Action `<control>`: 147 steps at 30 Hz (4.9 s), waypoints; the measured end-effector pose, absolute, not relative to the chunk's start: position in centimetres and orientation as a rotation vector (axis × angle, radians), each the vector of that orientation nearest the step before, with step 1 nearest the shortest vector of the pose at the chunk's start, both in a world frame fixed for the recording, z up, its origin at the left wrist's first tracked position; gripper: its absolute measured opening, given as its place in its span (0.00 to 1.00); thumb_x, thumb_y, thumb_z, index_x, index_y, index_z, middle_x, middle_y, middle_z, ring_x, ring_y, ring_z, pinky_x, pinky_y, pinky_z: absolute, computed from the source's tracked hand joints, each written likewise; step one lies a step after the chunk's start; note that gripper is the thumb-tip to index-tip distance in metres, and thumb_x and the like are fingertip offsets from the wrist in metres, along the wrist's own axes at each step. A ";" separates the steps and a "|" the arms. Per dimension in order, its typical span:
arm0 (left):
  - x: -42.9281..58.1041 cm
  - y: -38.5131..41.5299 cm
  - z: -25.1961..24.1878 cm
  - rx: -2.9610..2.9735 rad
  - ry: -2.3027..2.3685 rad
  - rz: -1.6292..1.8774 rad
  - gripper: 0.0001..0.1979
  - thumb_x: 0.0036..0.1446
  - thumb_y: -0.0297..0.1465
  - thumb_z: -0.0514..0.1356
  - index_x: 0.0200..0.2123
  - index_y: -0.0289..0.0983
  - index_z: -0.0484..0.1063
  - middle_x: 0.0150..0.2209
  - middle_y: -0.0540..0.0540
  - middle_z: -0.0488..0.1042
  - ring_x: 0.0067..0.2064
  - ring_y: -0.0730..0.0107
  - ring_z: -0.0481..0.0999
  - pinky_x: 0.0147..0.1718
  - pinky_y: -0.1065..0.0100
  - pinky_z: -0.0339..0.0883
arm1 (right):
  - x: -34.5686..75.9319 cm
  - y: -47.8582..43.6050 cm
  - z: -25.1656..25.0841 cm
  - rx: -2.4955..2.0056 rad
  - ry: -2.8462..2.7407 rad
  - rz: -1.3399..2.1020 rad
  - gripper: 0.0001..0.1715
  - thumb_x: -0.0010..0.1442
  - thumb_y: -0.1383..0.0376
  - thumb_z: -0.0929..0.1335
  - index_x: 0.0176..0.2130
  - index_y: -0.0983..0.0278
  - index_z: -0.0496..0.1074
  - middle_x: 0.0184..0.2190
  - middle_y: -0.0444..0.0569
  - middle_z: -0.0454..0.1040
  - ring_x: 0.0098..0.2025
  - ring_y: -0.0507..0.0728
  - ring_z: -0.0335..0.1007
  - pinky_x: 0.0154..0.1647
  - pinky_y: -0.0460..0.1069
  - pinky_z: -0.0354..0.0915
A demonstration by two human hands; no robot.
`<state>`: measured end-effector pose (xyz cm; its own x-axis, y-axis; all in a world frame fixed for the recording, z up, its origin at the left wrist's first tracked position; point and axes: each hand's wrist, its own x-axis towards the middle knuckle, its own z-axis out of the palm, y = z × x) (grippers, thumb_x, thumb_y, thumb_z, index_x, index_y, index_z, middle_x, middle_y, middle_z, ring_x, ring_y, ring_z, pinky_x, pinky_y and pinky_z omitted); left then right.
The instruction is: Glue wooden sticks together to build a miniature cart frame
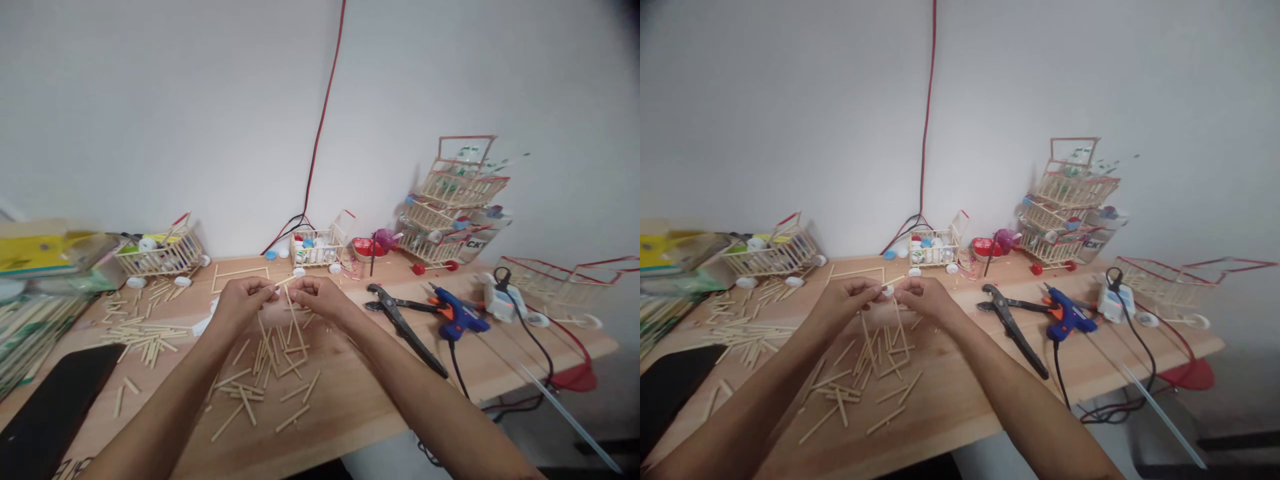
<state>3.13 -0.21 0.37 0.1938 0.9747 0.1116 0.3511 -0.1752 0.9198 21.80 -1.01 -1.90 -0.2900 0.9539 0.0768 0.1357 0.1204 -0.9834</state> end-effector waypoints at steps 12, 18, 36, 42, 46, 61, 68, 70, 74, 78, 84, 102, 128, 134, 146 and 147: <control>3.5 0.6 0.2 1.623 1.159 0.831 0.13 0.45 0.40 0.61 0.26 0.36 0.76 0.27 0.45 0.78 0.31 0.66 0.75 0.28 0.69 0.63 | 21.8 -0.8 -2.5 -1.084 -1.534 1.298 0.18 0.50 0.53 0.70 0.29 0.67 0.71 0.25 0.44 0.70 0.26 0.48 0.62 0.28 0.44 0.56; 3.4 0.7 -0.3 1.691 1.111 0.838 0.14 0.49 0.41 0.58 0.26 0.36 0.76 0.29 0.45 0.79 0.33 0.65 0.75 0.32 0.67 0.64 | 21.6 -0.9 -2.9 -1.149 -1.510 1.310 0.19 0.51 0.54 0.70 0.32 0.68 0.71 0.26 0.45 0.72 0.25 0.48 0.61 0.26 0.43 0.55; 3.2 0.1 -0.5 1.628 1.073 0.813 0.12 0.50 0.37 0.58 0.24 0.35 0.74 0.27 0.46 0.76 0.31 0.68 0.73 0.32 0.69 0.63 | 21.3 -1.0 -2.8 -1.184 -1.556 1.380 0.21 0.48 0.53 0.71 0.32 0.69 0.72 0.19 0.39 0.64 0.21 0.45 0.54 0.21 0.42 0.49; 3.1 0.1 -0.5 1.620 1.088 0.788 0.12 0.50 0.38 0.58 0.25 0.36 0.75 0.28 0.45 0.77 0.32 0.67 0.73 0.33 0.68 0.65 | 21.3 -1.0 -2.9 -1.180 -1.555 1.399 0.18 0.49 0.55 0.71 0.32 0.68 0.72 0.19 0.39 0.64 0.20 0.45 0.53 0.20 0.42 0.48; 3.1 -0.1 -0.3 1.621 1.094 0.795 0.12 0.49 0.38 0.58 0.23 0.36 0.74 0.27 0.46 0.76 0.32 0.68 0.73 0.33 0.68 0.65 | 21.3 -1.1 -2.9 -1.180 -1.576 1.399 0.20 0.49 0.54 0.71 0.33 0.68 0.72 0.18 0.38 0.63 0.20 0.45 0.52 0.20 0.42 0.47; 3.0 -0.2 -0.6 1.586 1.063 0.828 0.13 0.49 0.41 0.60 0.24 0.36 0.74 0.26 0.46 0.76 0.31 0.68 0.73 0.32 0.68 0.66 | 22.2 -0.9 -2.5 -1.171 -1.737 1.286 0.25 0.53 0.48 0.68 0.34 0.68 0.75 0.24 0.44 0.71 0.24 0.48 0.61 0.23 0.42 0.56; 3.3 -0.3 -0.5 1.542 1.103 0.829 0.16 0.45 0.45 0.62 0.24 0.36 0.75 0.27 0.45 0.77 0.30 0.67 0.73 0.32 0.66 0.66 | 24.3 -1.0 0.2 -1.354 -1.811 0.718 0.21 0.61 0.55 0.63 0.31 0.68 0.75 0.29 0.49 0.75 0.31 0.52 0.69 0.32 0.45 0.60; 3.2 -0.3 -0.6 1.547 1.104 0.820 0.16 0.45 0.45 0.63 0.25 0.37 0.76 0.27 0.45 0.77 0.30 0.67 0.73 0.32 0.66 0.66 | 25.4 -2.1 2.2 -1.372 -1.795 0.526 0.18 0.61 0.58 0.63 0.33 0.68 0.75 0.31 0.49 0.76 0.34 0.53 0.69 0.34 0.46 0.61; 2.9 -0.2 -0.6 1.574 1.097 0.799 0.17 0.47 0.46 0.62 0.27 0.38 0.77 0.30 0.44 0.78 0.31 0.66 0.73 0.32 0.67 0.67 | 30.0 -6.1 6.4 -1.421 -1.688 0.225 0.14 0.60 0.60 0.64 0.40 0.65 0.74 0.38 0.49 0.77 0.40 0.54 0.70 0.39 0.46 0.61; 2.7 0.0 -0.6 1.554 1.110 0.786 0.17 0.46 0.47 0.63 0.27 0.39 0.78 0.30 0.44 0.79 0.32 0.64 0.74 0.31 0.66 0.69 | 37.9 -10.9 6.6 -1.848 -1.520 -0.036 0.18 0.60 0.56 0.63 0.32 0.66 0.74 0.28 0.49 0.76 0.30 0.54 0.70 0.31 0.46 0.61; 2.6 0.4 -1.4 1.497 1.142 0.771 0.18 0.44 0.48 0.64 0.27 0.39 0.78 0.31 0.44 0.79 0.33 0.62 0.75 0.31 0.65 0.71 | 44.0 -16.7 -0.5 -2.048 -0.963 0.541 0.22 0.59 0.52 0.64 0.30 0.69 0.73 0.26 0.56 0.76 0.23 0.54 0.71 0.17 0.45 0.59; 3.3 -0.4 -1.5 1.466 1.056 0.767 0.15 0.45 0.43 0.64 0.24 0.36 0.74 0.26 0.46 0.75 0.26 0.72 0.69 0.24 0.73 0.61 | 42.4 -15.1 -3.2 -1.107 -0.155 1.258 0.11 0.64 0.64 0.63 0.34 0.66 0.73 0.24 0.49 0.75 0.24 0.50 0.73 0.24 0.41 0.72; 4.4 -0.6 -0.8 1.885 1.084 0.705 0.16 0.51 0.42 0.58 0.28 0.35 0.77 0.29 0.45 0.78 0.31 0.66 0.74 0.30 0.68 0.64 | 26.5 -5.8 -1.9 -1.137 -0.958 1.061 0.22 0.48 0.56 0.73 0.39 0.62 0.66 0.36 0.46 0.74 0.33 0.51 0.71 0.27 0.43 0.66; 4.6 -0.5 -0.9 1.900 1.053 0.679 0.15 0.52 0.41 0.57 0.29 0.36 0.77 0.30 0.45 0.79 0.33 0.64 0.75 0.32 0.67 0.65 | 24.7 -4.3 -3.4 -1.181 -1.181 1.112 0.22 0.48 0.53 0.72 0.37 0.63 0.63 0.27 0.41 0.70 0.23 0.48 0.64 0.22 0.43 0.61; 5.0 -1.3 -0.5 1.513 1.075 0.788 0.22 0.51 0.46 0.58 0.39 0.35 0.77 0.39 0.40 0.79 0.38 0.60 0.77 0.36 0.61 0.70 | 24.1 -4.9 -3.3 -1.167 -1.048 1.183 0.20 0.47 0.57 0.73 0.35 0.64 0.64 0.27 0.43 0.73 0.24 0.48 0.67 0.24 0.43 0.62; 4.8 -1.3 -0.5 1.450 1.067 0.816 0.23 0.51 0.47 0.58 0.41 0.34 0.76 0.42 0.39 0.78 0.40 0.59 0.77 0.38 0.60 0.70 | 24.2 -4.9 -3.3 -1.159 -1.032 1.193 0.20 0.47 0.57 0.73 0.35 0.64 0.64 0.26 0.43 0.73 0.24 0.48 0.67 0.24 0.43 0.63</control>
